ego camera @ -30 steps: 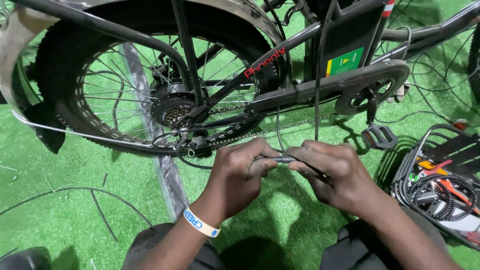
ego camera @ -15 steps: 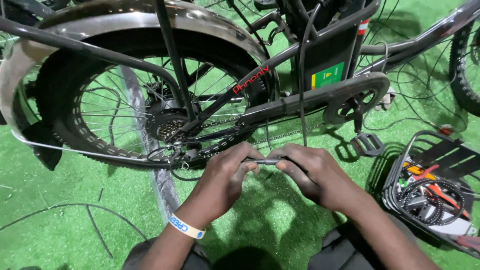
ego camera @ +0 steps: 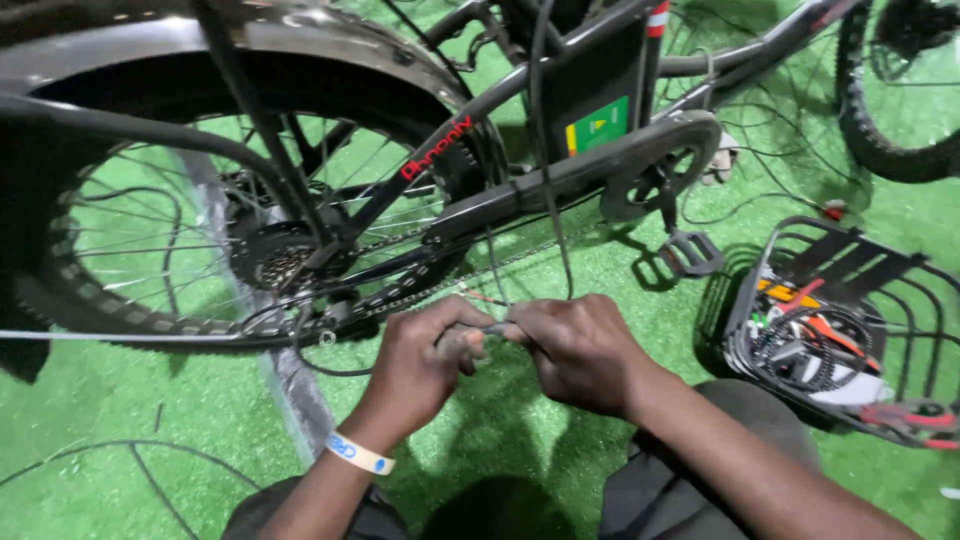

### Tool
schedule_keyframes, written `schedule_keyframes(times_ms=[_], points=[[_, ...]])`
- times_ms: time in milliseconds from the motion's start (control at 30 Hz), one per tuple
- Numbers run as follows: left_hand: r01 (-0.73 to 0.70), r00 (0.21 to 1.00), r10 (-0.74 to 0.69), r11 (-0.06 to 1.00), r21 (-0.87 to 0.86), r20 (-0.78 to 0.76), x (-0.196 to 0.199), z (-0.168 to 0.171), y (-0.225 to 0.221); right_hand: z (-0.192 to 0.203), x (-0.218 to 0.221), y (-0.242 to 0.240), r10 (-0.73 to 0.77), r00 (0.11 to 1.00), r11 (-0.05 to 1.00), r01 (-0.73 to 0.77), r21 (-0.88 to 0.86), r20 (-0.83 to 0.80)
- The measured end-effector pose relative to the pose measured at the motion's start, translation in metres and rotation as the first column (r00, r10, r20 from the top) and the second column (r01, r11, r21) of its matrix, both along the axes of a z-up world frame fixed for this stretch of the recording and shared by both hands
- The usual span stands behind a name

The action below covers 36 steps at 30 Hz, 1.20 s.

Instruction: Connecting an electronic controller and wiring to an electric bicycle and securing them with zip ties.

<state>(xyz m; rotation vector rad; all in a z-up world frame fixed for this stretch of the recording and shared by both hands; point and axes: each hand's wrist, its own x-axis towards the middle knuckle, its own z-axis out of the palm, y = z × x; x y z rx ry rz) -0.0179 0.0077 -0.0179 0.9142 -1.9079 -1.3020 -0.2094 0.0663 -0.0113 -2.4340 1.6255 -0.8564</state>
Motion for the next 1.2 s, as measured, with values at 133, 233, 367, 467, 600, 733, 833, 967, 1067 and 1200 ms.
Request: schedule_keyframes(times_ms=[133,233,367,467,600,733,833,967,1067,1200], points=[[-0.023,0.998,0.030,0.994,-0.104,0.063,-0.025,-0.002,-0.001,0.034,-0.019,-0.006,-0.078,0.997,0.937,0.067,0.342,0.017],[-0.008,0.994,0.031,0.977,-0.213,0.104,-0.056,-0.013,-0.010,0.048,-0.052,0.004,-0.149,0.989,0.933,0.134,0.334,0.018],[-0.012,0.976,0.059,0.976,-0.218,0.211,-0.073,-0.034,-0.022,0.053,-0.082,0.025,-0.255,0.955,0.858,0.152,0.491,0.149],[0.042,0.938,0.034,0.977,-0.208,0.346,-0.085,-0.051,-0.027,0.011,-0.123,0.033,-0.387,0.889,0.794,0.185,0.580,0.246],[0.181,0.842,0.039,0.919,-0.351,0.537,-0.116,-0.061,-0.010,-0.097,-0.191,0.047,-0.727,0.677,0.557,0.485,0.675,0.113],[0.255,0.838,-0.162,0.960,-0.112,0.520,-0.140,-0.046,0.008,-0.183,-0.232,0.088,-0.918,0.368,0.264,0.845,0.466,-0.146],[0.262,0.839,-0.278,0.960,0.101,0.468,-0.158,-0.062,0.016,-0.217,-0.241,0.112,-0.949,0.214,0.140,0.944,0.300,-0.231],[0.288,0.805,-0.409,0.903,0.320,0.429,-0.177,-0.074,0.032,-0.249,-0.246,0.114,-0.868,0.410,0.390,0.912,0.126,-0.280],[0.342,0.771,-0.492,0.855,0.390,0.404,-0.188,-0.094,0.043,-0.237,-0.223,0.117,-0.854,0.439,0.390,0.895,0.217,-0.279],[0.410,0.691,-0.555,0.828,0.382,0.463,-0.199,-0.113,0.051,-0.206,-0.154,0.125,-0.816,0.559,0.451,0.773,0.446,-0.144]])
